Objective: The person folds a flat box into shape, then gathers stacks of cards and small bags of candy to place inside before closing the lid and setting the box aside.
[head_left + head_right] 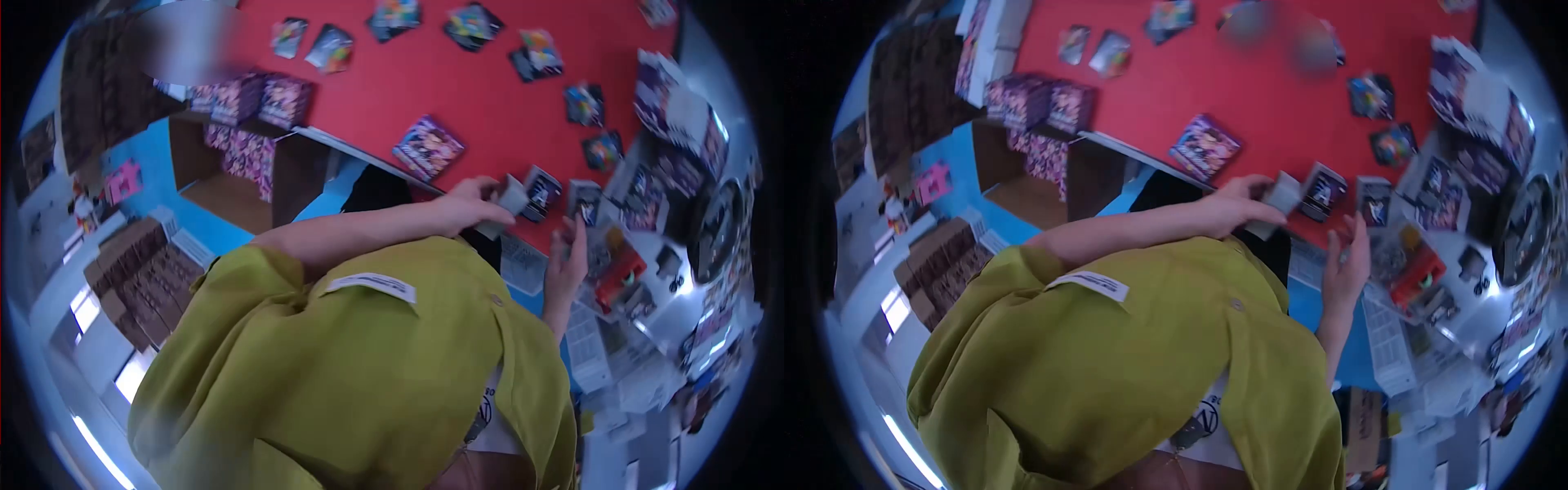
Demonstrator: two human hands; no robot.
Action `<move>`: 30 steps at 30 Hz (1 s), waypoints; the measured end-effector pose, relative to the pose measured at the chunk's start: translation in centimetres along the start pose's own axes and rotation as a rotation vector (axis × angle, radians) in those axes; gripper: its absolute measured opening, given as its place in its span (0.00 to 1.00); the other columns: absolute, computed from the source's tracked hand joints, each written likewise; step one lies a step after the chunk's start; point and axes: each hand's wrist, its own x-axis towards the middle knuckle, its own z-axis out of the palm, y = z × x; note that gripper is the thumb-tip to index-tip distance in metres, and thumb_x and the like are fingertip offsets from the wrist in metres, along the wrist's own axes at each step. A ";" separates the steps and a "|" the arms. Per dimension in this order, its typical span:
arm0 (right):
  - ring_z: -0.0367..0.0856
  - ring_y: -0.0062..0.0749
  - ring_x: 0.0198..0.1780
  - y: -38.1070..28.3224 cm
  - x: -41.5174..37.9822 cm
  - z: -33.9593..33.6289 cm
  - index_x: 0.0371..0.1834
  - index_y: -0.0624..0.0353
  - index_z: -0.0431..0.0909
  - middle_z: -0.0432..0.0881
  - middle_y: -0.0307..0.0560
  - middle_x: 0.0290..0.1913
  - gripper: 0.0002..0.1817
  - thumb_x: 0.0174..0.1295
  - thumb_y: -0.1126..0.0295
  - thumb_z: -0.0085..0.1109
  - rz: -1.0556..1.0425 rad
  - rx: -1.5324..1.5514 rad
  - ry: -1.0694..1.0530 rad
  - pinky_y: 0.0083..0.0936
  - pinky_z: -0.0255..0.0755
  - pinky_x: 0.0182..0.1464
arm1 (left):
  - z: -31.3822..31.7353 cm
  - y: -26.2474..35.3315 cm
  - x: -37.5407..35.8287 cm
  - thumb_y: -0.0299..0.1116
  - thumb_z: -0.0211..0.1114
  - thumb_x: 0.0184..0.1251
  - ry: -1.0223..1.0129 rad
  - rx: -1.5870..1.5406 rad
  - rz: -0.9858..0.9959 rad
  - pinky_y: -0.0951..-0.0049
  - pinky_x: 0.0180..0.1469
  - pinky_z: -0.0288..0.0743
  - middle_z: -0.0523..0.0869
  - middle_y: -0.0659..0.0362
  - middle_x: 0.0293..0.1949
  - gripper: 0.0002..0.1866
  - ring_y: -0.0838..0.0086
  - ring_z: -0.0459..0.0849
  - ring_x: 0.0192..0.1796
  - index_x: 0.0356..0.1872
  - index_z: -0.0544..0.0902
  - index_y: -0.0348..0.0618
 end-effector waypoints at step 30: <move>0.61 0.48 0.67 -14.9 4.4 9.4 0.70 0.62 0.51 0.58 0.58 0.69 0.58 0.37 0.55 0.78 -0.372 0.164 -0.240 0.39 0.56 0.67 | -11.0 5.4 -6.9 0.29 0.67 0.55 -0.231 -0.538 0.181 0.66 0.51 0.78 0.81 0.53 0.45 0.22 0.67 0.83 0.47 0.51 0.74 0.36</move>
